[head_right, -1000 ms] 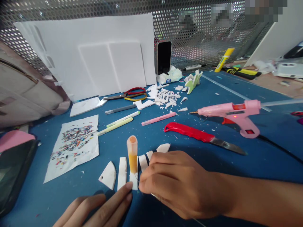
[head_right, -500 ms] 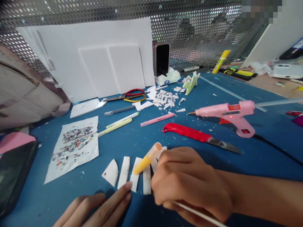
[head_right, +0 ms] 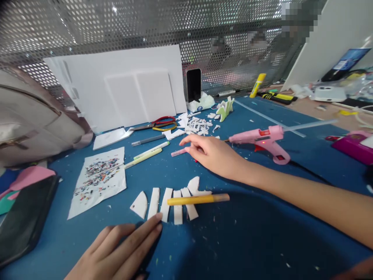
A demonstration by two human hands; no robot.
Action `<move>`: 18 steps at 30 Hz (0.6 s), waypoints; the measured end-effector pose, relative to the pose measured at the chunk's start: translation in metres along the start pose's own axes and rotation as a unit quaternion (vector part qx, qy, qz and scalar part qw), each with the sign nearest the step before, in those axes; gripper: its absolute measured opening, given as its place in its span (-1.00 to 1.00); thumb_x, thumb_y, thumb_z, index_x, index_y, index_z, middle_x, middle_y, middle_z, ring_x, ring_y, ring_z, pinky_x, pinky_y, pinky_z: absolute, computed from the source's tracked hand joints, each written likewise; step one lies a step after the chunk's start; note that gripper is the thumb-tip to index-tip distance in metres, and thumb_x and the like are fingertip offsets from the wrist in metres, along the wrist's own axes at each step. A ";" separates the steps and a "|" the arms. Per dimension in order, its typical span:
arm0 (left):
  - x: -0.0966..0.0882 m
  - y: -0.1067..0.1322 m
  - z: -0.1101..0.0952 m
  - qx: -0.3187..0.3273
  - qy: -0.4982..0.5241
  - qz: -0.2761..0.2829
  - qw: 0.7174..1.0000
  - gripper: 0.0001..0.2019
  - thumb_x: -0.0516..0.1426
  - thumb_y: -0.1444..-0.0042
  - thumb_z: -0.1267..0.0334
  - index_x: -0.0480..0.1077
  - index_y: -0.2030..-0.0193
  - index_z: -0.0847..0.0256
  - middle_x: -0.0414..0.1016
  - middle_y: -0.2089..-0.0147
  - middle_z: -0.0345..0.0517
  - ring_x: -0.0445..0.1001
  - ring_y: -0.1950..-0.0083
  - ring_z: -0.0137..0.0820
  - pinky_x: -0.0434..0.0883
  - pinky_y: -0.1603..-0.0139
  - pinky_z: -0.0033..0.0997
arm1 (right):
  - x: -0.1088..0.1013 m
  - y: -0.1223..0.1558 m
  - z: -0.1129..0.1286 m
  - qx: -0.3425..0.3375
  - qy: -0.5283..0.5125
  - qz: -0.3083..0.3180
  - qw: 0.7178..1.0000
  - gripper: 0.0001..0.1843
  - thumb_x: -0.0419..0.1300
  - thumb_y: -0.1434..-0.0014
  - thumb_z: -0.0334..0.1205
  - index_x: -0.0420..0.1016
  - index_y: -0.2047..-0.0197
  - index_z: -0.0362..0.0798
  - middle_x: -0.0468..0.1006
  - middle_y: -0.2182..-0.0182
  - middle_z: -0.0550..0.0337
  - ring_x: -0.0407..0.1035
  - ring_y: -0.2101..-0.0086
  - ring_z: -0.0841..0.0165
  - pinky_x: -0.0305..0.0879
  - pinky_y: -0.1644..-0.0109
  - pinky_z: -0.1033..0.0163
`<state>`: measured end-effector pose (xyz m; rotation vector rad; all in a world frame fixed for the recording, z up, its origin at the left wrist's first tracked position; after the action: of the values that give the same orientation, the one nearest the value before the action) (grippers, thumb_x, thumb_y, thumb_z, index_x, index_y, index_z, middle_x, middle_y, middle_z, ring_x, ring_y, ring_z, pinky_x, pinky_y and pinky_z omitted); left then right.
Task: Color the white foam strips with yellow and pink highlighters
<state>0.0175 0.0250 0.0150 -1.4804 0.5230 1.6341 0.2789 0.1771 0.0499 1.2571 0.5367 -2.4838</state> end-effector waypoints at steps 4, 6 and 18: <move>0.001 -0.001 0.000 0.006 0.011 0.016 1.000 -0.55 -0.02 -0.40 0.20 0.22 -0.37 0.24 0.18 -0.44 -0.18 0.33 0.08 -0.30 0.39 0.13 -0.37 | -0.010 0.007 0.012 -0.027 0.096 -0.030 0.995 -0.62 0.11 -0.31 -0.13 0.32 -0.17 0.01 0.51 0.25 0.19 0.35 0.41 0.39 0.13 0.39 0.31; 0.000 -0.001 -0.001 -0.011 0.014 0.017 1.000 -0.56 -0.02 -0.40 0.22 0.23 -0.37 0.22 0.16 -0.44 -0.21 0.33 0.06 -0.30 0.39 0.11 -0.37 | -0.017 0.017 0.021 -0.055 0.096 -0.010 0.994 -0.73 0.12 -0.31 -0.10 0.39 -0.03 0.00 0.52 0.20 0.15 0.38 0.35 0.36 0.18 0.34 0.30; -0.002 -0.003 -0.005 -0.011 0.034 -0.003 0.999 -0.49 -0.03 -0.39 0.03 0.19 -0.39 0.21 0.23 -0.41 -0.08 0.35 0.02 -0.29 0.38 0.04 -0.34 | -0.012 0.064 0.022 -0.141 0.135 0.142 0.971 -0.92 0.24 -0.16 -0.27 0.38 0.29 0.00 0.46 0.32 0.22 0.35 0.35 0.33 0.15 0.39 0.28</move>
<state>0.0221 0.0223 0.0163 -1.5573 0.5397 1.5948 0.2975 0.1120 0.0594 1.4468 0.6922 -1.9393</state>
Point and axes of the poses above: each hand's wrist, its own y-axis away from the middle knuckle, its own x-axis out of the palm, z = x × y, the point moved 2 cm from there along -y, towards the middle knuckle
